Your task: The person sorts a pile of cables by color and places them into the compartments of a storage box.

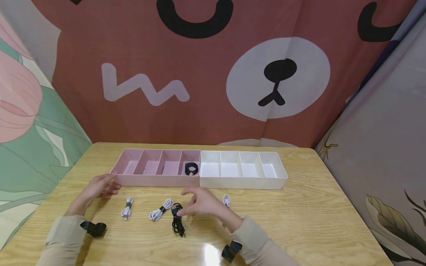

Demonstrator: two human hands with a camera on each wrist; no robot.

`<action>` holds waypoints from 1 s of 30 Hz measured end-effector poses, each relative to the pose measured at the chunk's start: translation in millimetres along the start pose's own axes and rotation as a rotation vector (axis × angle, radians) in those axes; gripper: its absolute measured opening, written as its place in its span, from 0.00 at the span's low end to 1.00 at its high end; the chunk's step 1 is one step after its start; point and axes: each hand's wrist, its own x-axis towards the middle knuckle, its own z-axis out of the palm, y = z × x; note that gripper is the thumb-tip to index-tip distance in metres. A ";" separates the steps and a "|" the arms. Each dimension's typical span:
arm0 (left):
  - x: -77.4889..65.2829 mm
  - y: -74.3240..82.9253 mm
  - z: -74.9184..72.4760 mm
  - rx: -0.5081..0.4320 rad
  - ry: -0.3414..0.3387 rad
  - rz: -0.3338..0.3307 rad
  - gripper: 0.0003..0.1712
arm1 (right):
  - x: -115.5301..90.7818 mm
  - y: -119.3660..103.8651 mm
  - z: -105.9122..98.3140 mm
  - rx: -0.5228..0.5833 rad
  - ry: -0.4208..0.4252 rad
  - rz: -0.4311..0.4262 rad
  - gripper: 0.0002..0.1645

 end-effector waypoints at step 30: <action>-13.1 19.0 1.5 0.007 -0.033 -0.010 0.38 | 6.3 19.9 27.2 -0.110 -0.053 0.022 0.39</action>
